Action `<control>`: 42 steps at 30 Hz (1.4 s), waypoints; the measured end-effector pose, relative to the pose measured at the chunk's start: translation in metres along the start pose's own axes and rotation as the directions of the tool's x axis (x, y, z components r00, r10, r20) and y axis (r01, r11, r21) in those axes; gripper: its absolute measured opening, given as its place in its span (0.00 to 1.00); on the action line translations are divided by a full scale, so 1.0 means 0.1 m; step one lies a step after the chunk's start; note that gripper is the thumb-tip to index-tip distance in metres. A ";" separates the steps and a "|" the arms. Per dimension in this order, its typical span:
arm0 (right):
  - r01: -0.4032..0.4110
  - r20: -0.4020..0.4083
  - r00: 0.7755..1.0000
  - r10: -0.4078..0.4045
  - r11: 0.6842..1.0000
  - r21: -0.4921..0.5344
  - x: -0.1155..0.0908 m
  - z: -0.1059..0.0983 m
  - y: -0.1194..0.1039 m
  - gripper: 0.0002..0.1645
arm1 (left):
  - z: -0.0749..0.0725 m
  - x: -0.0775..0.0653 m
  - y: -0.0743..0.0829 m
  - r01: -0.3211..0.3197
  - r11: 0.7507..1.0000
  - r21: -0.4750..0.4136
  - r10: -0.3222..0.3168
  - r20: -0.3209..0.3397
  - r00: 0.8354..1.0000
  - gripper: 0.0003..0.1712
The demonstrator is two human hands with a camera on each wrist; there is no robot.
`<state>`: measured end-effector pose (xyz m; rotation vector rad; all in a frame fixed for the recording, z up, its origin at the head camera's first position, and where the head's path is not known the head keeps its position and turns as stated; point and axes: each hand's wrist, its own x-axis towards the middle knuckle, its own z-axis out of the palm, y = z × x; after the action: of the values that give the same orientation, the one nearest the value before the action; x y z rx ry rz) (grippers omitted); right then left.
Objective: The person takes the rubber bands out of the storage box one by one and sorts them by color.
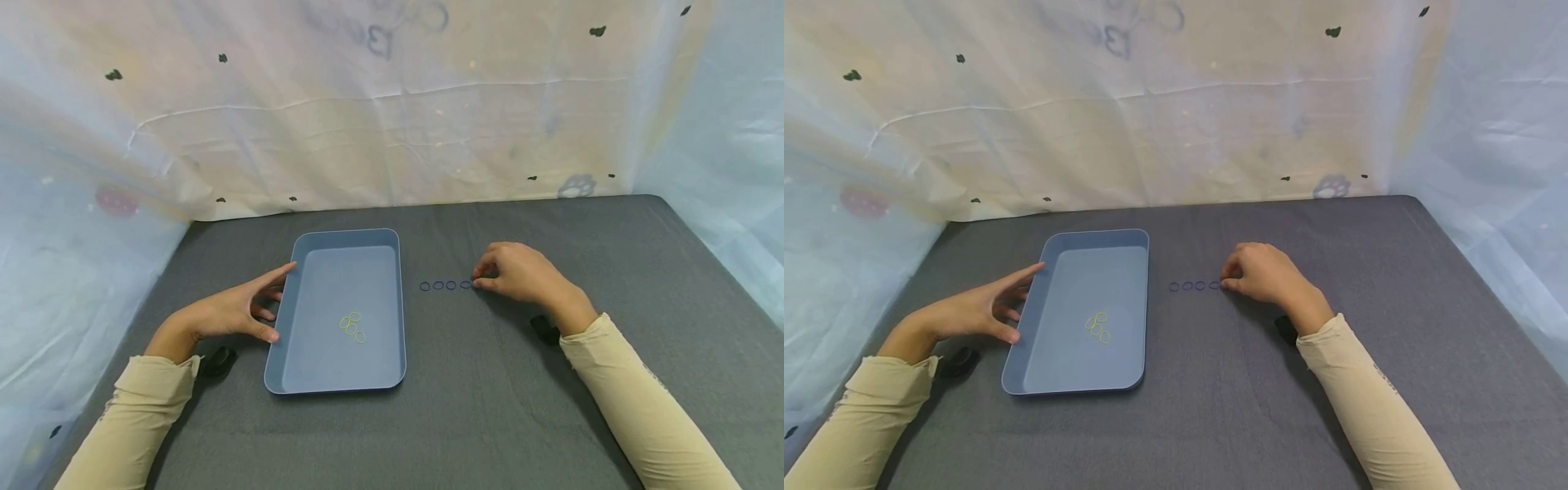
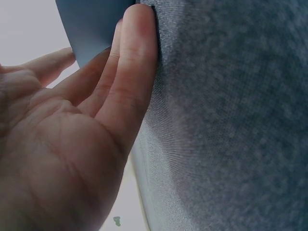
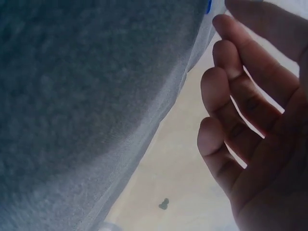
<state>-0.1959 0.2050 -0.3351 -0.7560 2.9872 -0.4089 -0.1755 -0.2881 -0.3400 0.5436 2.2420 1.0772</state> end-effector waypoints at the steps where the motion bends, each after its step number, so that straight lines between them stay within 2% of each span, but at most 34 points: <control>1: 0.001 0.008 1.000 -0.001 1.000 -0.002 0.00 0.00 0.00 0.07 | 0.00 0.00 0.00 0.002 1.000 0.000 -0.002 0.000 1.000 0.69; 5: 0.016 0.017 1.000 -0.016 1.000 -0.024 0.00 0.03 -0.01 0.09 | 0.00 0.00 -0.01 -0.001 1.000 0.003 0.001 -0.001 1.000 0.69; 17: 0.036 0.027 0.999 -0.034 0.999 -0.040 0.00 0.01 0.00 0.08 | 0.01 0.00 -0.01 -0.002 1.000 0.015 0.002 -0.011 1.000 0.69; 31: 0.046 0.025 0.999 -0.045 0.999 -0.011 -0.01 -0.04 -0.03 0.11 | 0.00 0.00 -0.02 0.009 1.000 0.013 -0.009 -0.008 1.000 0.69; 42: 0.132 -0.047 0.990 -0.130 0.991 0.025 0.00 -0.07 -0.16 0.14 | 0.00 0.01 -0.02 0.000 1.000 0.026 0.001 -0.014 1.000 0.69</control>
<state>-0.1892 0.1926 -0.3244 -0.9565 2.9758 -0.4787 -0.1767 -0.2888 -0.3420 0.5492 2.2709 1.0561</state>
